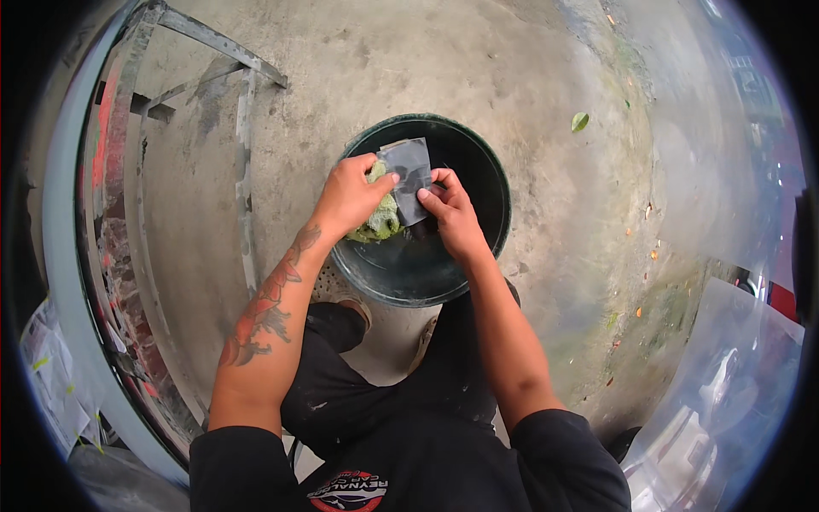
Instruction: Using a sanding block and water to wet sand a car bumper or spoiler on a stand.
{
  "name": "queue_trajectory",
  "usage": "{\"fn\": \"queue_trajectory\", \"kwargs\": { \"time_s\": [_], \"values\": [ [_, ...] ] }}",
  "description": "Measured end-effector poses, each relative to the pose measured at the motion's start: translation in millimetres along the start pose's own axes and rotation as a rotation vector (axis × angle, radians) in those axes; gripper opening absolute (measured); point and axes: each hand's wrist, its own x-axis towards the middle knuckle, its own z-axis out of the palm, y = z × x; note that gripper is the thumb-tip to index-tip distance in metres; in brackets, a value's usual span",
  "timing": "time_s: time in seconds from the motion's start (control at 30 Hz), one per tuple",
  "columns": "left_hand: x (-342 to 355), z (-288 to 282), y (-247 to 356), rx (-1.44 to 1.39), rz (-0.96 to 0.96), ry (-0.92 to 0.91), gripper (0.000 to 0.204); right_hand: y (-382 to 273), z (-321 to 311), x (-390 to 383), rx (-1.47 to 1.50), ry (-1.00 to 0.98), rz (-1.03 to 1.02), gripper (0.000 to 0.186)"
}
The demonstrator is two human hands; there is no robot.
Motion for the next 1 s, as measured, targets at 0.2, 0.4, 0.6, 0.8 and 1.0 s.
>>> {"fn": "queue_trajectory", "kwargs": {
  "time_s": [0.2, 0.4, 0.6, 0.8, 1.0],
  "values": [
    [-17, -22, 19, 0.251, 0.053, 0.165, 0.027, -8, -21, 21, -0.684, -0.380, 0.309, 0.031],
    [-20, -29, 3, 0.135, 0.147, 0.139, 0.020, 28, -35, 35, -1.832, -0.112, -0.207, 0.065],
    [-19, -15, -13, -0.071, 0.152, 0.124, 0.025, 40, -58, 34, -1.410, 0.088, 0.122, 0.079],
    [-17, 4, -1, -0.003, 0.153, 0.292, 0.014, -20, 22, -27, -0.473, 0.176, -0.254, 0.063],
    [-13, 30, 17, -0.159, 0.440, 0.084, 0.020, -17, 39, -9, -0.098, 0.236, -0.302, 0.051]
  ]
}}
